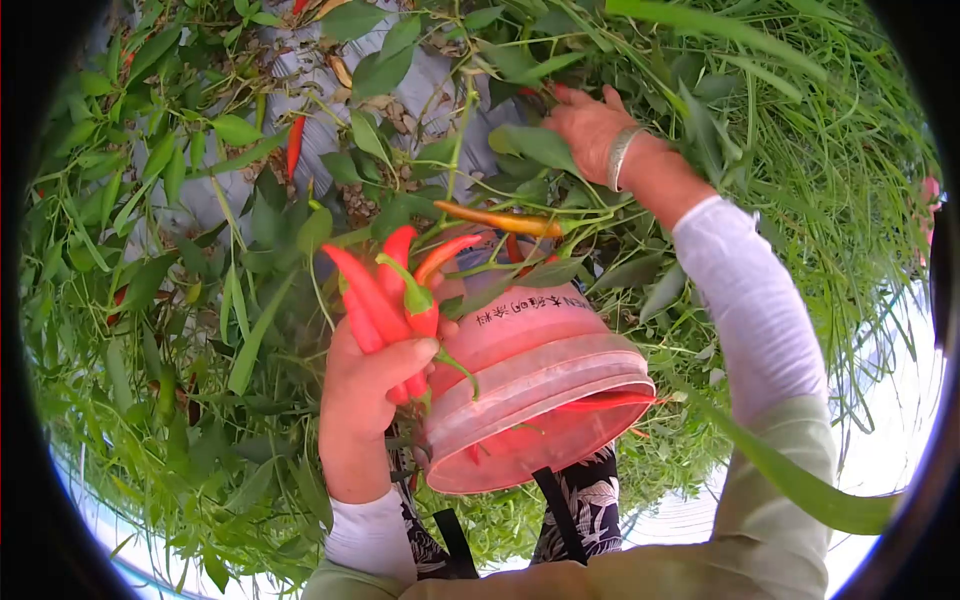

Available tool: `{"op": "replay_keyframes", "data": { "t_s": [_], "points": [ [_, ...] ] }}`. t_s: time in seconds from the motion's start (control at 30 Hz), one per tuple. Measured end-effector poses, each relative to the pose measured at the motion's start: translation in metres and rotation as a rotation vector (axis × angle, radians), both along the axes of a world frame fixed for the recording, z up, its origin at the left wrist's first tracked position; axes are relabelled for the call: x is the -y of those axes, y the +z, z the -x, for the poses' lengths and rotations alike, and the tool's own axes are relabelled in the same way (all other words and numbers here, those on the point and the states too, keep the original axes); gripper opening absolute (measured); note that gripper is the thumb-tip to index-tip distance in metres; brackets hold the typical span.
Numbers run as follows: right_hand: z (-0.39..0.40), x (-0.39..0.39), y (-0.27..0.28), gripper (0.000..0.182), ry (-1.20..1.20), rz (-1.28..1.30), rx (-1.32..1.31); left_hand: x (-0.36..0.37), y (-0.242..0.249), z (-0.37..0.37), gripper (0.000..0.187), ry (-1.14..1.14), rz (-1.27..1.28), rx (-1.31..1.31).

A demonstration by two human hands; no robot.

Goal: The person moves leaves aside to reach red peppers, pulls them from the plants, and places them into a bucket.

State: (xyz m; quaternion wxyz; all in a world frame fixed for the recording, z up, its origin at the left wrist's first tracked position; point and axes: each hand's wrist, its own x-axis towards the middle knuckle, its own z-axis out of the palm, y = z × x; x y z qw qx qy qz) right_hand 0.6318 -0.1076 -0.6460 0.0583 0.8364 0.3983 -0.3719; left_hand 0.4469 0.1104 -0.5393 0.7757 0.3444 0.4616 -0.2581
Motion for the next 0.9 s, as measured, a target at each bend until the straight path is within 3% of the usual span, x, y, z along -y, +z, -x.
{"op": "replay_keyframes", "data": {
  "t_s": [0.03,0.13,0.2,0.37,0.47,0.5,0.67,0.7,0.77,0.87,0.9],
  "points": [
    [-0.006,0.000,-0.007,0.026,0.015,0.270,-0.216,0.000,0.000,0.001,0.078,0.000,-0.004,-0.003],
    [0.008,0.005,0.043,0.032,-0.131,0.220,-0.289,0.000,0.001,0.004,0.075,-0.013,0.020,0.017],
    [0.018,0.011,0.058,0.037,-0.082,0.312,-0.306,-0.002,0.001,0.004,0.067,0.007,0.013,0.043],
    [0.027,0.019,0.087,0.023,0.068,-0.004,-0.090,-0.003,0.004,0.007,0.057,0.040,0.103,0.085],
    [0.025,0.035,0.055,0.018,-0.114,-0.011,-0.281,-0.002,0.005,0.010,0.052,0.037,0.160,0.094],
    [0.029,0.032,0.055,0.013,-0.056,0.030,-0.239,-0.002,0.004,0.013,0.051,0.043,0.157,0.102],
    [0.056,-0.007,0.143,0.010,0.071,-0.111,-0.005,-0.002,0.008,0.004,0.044,0.101,0.215,0.164],
    [0.068,-0.012,0.154,0.010,0.071,-0.110,0.000,-0.001,0.006,0.007,0.040,0.022,0.201,0.257],
    [0.083,-0.020,0.169,0.008,0.046,-0.016,0.031,-0.003,0.007,0.008,0.033,-0.169,0.184,0.388],
    [0.079,-0.024,0.177,0.009,0.105,0.067,0.000,0.002,0.009,0.008,0.031,-0.158,0.165,0.450],
    [0.082,-0.019,0.174,0.009,0.010,0.028,0.009,0.002,0.014,0.004,0.031,-0.175,0.215,0.355]
  ]
}}
